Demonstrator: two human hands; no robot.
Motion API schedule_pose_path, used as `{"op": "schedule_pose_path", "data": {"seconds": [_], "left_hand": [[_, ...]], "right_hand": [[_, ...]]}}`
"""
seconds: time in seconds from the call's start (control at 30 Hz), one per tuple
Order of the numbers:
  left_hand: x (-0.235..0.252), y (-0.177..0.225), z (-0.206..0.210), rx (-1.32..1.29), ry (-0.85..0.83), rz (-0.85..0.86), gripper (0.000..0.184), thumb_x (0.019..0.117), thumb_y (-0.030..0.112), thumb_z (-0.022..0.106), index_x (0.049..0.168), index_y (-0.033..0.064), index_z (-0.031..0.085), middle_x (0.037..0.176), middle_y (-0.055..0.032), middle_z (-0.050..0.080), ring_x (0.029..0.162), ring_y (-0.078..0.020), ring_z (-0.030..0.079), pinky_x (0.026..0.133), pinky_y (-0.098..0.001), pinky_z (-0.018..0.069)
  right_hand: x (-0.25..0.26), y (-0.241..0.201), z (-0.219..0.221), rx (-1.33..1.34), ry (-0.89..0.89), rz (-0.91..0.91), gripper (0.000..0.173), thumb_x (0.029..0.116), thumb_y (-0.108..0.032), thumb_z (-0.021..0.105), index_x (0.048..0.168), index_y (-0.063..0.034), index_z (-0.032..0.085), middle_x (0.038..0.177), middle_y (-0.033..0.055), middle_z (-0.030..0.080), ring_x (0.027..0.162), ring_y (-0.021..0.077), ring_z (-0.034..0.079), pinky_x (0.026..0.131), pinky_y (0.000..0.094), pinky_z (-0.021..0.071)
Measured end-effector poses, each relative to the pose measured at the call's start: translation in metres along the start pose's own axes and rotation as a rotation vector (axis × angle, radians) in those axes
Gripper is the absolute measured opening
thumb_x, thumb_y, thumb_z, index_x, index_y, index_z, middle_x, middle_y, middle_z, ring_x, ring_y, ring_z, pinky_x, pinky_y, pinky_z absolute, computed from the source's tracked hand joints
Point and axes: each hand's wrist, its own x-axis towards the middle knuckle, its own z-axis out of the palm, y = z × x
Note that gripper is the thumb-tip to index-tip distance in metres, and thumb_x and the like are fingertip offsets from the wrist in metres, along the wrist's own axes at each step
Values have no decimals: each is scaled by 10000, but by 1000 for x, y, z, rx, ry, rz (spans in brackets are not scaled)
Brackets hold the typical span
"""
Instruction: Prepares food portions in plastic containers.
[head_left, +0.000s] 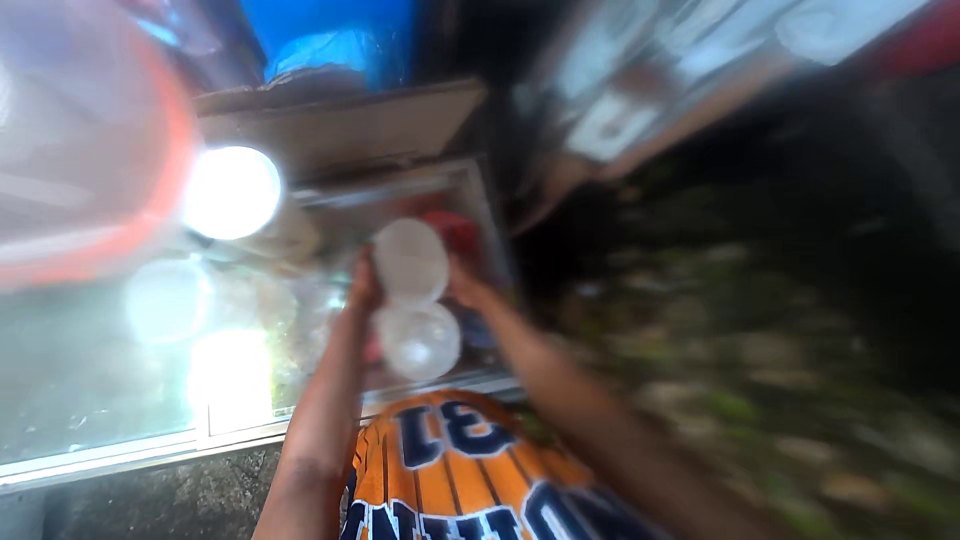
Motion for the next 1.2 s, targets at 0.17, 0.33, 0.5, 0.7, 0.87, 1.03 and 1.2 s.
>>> {"op": "schedule_pose_path", "data": {"seconds": [0.17,0.33,0.5,0.7,0.87,1.03,1.2], "left_hand": [[28,-9,-2,251,27,-34,635,1047,652,242,1436,235,521,1296,-119,636,1085,-309,638,804,-559,553],[29,2,0,335,204,-83,651,1057,632,295,1357,124,569,1228,-228,635,1004,-400,669,748,-622,572],[8,25,2,364,213,142,330,1080,253,511,1283,10,605,1006,-160,652,766,-211,652,680,-433,597],[7,17,-17,281,156,212,391,1060,217,548,1414,52,534,1029,-139,676,738,-193,682,656,-390,612],[-53,-19,-59,495,-120,-75,518,1048,407,551,1518,212,457,1272,-125,653,996,-264,703,772,-477,619],[-88,-58,-59,644,-137,-7,527,961,313,694,1413,81,553,1222,-132,668,945,-202,711,797,-404,627],[-111,-44,-44,789,59,182,267,940,244,706,1128,56,689,940,-54,705,805,-131,680,759,-350,590]], "right_hand": [[13,-4,-1,-10,30,84,531,1110,-473,325,1372,-74,557,1107,204,660,828,287,687,679,422,592],[8,-15,-6,-111,65,96,575,1094,-539,311,1421,-126,541,1195,213,648,881,323,691,718,483,593],[11,-19,-13,-121,131,7,404,1075,-361,513,1295,-34,599,1061,186,678,784,264,702,672,431,612],[11,-13,-21,-114,149,-51,334,1058,-218,554,1324,-16,561,999,159,689,729,223,706,658,391,623],[-44,21,-49,-438,-111,53,518,1068,-490,470,1475,-170,504,1223,182,667,914,324,715,742,509,614],[-97,49,-25,-723,-111,20,520,987,-350,652,1427,-94,551,1224,165,671,1037,273,691,924,491,571],[-112,42,-17,-616,64,-13,307,989,-234,648,1221,-35,619,1023,147,668,747,217,691,683,407,612]]}}
